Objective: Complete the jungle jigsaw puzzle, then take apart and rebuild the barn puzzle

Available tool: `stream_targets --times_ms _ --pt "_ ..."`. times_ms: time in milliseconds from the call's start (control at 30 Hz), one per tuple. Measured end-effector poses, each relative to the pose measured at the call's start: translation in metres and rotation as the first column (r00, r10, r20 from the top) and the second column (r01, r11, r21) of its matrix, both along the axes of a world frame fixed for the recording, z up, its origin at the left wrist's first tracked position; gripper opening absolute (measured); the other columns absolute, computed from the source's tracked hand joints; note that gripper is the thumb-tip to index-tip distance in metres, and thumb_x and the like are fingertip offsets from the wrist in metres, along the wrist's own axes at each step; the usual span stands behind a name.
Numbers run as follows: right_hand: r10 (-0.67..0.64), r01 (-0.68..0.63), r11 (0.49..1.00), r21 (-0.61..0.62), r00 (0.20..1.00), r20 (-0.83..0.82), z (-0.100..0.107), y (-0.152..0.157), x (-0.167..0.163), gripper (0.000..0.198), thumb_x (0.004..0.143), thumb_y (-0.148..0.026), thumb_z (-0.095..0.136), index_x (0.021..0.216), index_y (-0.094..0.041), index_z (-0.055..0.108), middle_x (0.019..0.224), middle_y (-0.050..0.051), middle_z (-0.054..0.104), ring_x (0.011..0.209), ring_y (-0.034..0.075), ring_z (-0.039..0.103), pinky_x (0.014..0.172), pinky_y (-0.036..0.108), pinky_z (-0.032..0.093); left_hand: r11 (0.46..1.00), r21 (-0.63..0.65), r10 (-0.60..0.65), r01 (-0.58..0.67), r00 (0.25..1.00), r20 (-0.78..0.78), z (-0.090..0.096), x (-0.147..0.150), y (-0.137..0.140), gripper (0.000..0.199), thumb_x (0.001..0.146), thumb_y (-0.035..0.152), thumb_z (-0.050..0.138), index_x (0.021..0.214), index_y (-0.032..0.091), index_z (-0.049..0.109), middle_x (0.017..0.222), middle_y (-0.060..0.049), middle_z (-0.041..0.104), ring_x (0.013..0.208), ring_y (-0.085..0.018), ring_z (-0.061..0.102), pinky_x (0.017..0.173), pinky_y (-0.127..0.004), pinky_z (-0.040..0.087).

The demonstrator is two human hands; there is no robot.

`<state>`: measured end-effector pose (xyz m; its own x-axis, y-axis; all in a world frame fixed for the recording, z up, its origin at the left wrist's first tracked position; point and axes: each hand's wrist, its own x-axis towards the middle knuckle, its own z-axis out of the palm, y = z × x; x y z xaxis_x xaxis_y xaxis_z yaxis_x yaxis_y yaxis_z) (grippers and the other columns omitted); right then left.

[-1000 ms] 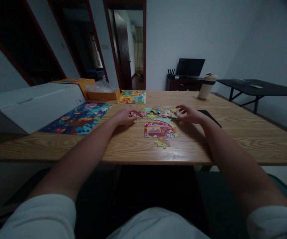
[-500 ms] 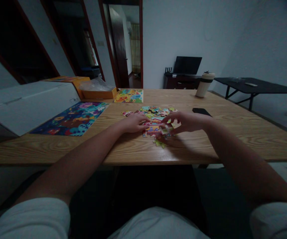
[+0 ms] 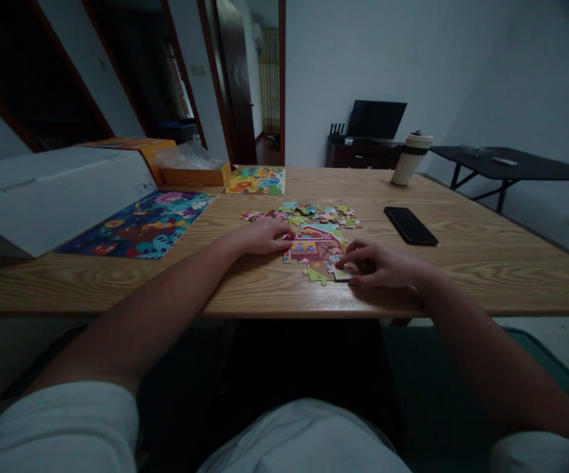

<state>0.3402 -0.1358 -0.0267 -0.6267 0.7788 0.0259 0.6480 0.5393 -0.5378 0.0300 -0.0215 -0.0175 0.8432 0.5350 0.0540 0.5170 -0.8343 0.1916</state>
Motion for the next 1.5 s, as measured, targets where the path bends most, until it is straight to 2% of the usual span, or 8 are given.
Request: stream_targets --times_ms 300,567,767,867,1000,1133,1233,1500 --pt "-0.029 0.028 0.998 0.051 0.999 0.025 -0.002 -0.002 -0.005 0.039 0.087 -0.048 0.059 0.116 -0.023 0.07 0.116 0.01 0.056 0.097 0.02 0.057 0.089 0.032 0.047 1.0 -0.016 0.021 -0.021 1.0 0.004 -0.001 -0.001 0.0 0.036 0.094 0.044 0.047 0.117 0.023 0.066 0.111 -0.006 0.066 0.099 -0.02 0.058 0.089 -0.029 0.04" --pt "-0.078 0.078 0.997 0.027 0.997 0.017 -0.001 -0.006 -0.005 0.04 0.081 -0.046 0.066 0.113 -0.022 0.069 0.113 0.009 0.058 0.094 0.02 0.057 0.083 0.03 0.047 1.0 -0.011 0.028 -0.028 1.0 -0.011 -0.002 -0.002 0.001 0.038 0.094 0.045 0.047 0.12 0.023 0.065 0.114 -0.006 0.066 0.102 -0.021 0.058 0.09 -0.029 0.041" --pt "-0.232 0.245 0.96 -0.134 0.967 0.107 -0.004 -0.004 0.027 0.056 0.074 -0.049 0.07 0.122 -0.021 0.061 0.089 0.005 0.063 0.075 0.017 0.057 0.065 0.027 0.046 1.0 -0.006 0.023 -0.024 0.999 -0.031 -0.001 -0.003 0.002 0.038 0.093 0.046 0.05 0.119 0.023 0.067 0.114 -0.005 0.067 0.1 -0.02 0.059 0.087 -0.026 0.042" --pt "-0.324 0.357 0.922 -0.148 0.924 0.205 -0.002 0.01 0.058 0.053 0.074 -0.045 0.068 0.121 -0.022 0.062 0.09 0.006 0.064 0.075 0.017 0.06 0.066 0.027 0.048 0.999 -0.041 0.029 -0.031 0.997 -0.067 0.002 -0.003 0.002 0.039 0.093 0.045 0.051 0.121 0.024 0.067 0.114 -0.005 0.068 0.099 -0.02 0.06 0.087 -0.026 0.042" --pt "-0.424 0.469 0.882 -0.056 0.838 0.344 0.003 0.049 0.082 0.05 0.072 -0.041 0.07 0.118 -0.02 0.067 0.102 0.01 0.067 0.079 0.021 0.064 0.071 0.031 0.05 0.996 -0.058 0.054 -0.06 0.994 -0.097 0.006 -0.005 0.002 0.038 0.092 0.044 0.052 0.118 0.023 0.069 0.11 -0.006 0.069 0.093 -0.019 0.062 0.083 -0.025 0.043" --pt "-0.467 0.455 0.882 0.119 0.819 0.332 0.006 0.093 0.066 0.06 0.077 -0.042 0.067 0.133 -0.022 0.06 0.109 0.011 0.068 0.084 0.023 0.065 0.078 0.035 0.051 0.997 -0.055 0.056 -0.062 0.994 -0.094 0.008 -0.009 0.001 0.038 0.092 0.046 0.052 0.118 0.024 0.069 0.111 -0.006 0.069 0.095 -0.02 0.061 0.086 -0.027 0.042" --pt "-0.442 0.446 0.892 0.072 0.829 0.343 0.004 0.114 0.046 0.071 0.077 -0.036 0.068 0.144 -0.027 0.048 0.095 0.008 0.071 0.073 0.021 0.065 0.075 0.035 0.051 0.996 -0.051 0.062 -0.067 0.995 -0.084 0.007 -0.01 0.0 0.039 0.092 0.047 0.053 0.118 0.024 0.069 0.112 -0.006 0.069 0.096 -0.02 0.061 0.088 -0.027 0.042" --pt "-0.562 0.547 0.827 0.129 0.807 0.181 -0.011 0.106 0.05 0.055 0.078 -0.039 0.067 0.13 -0.024 0.06 0.11 0.009 0.068 0.064 0.014 0.062 0.059 0.027 0.049 0.997 -0.058 0.039 -0.045 0.995 -0.096 0.008 -0.009 0.001 0.037 0.092 0.045 0.051 0.114 0.021 0.068 0.107 -0.006 0.068 0.095 -0.019 0.059 0.086 -0.027 0.042"
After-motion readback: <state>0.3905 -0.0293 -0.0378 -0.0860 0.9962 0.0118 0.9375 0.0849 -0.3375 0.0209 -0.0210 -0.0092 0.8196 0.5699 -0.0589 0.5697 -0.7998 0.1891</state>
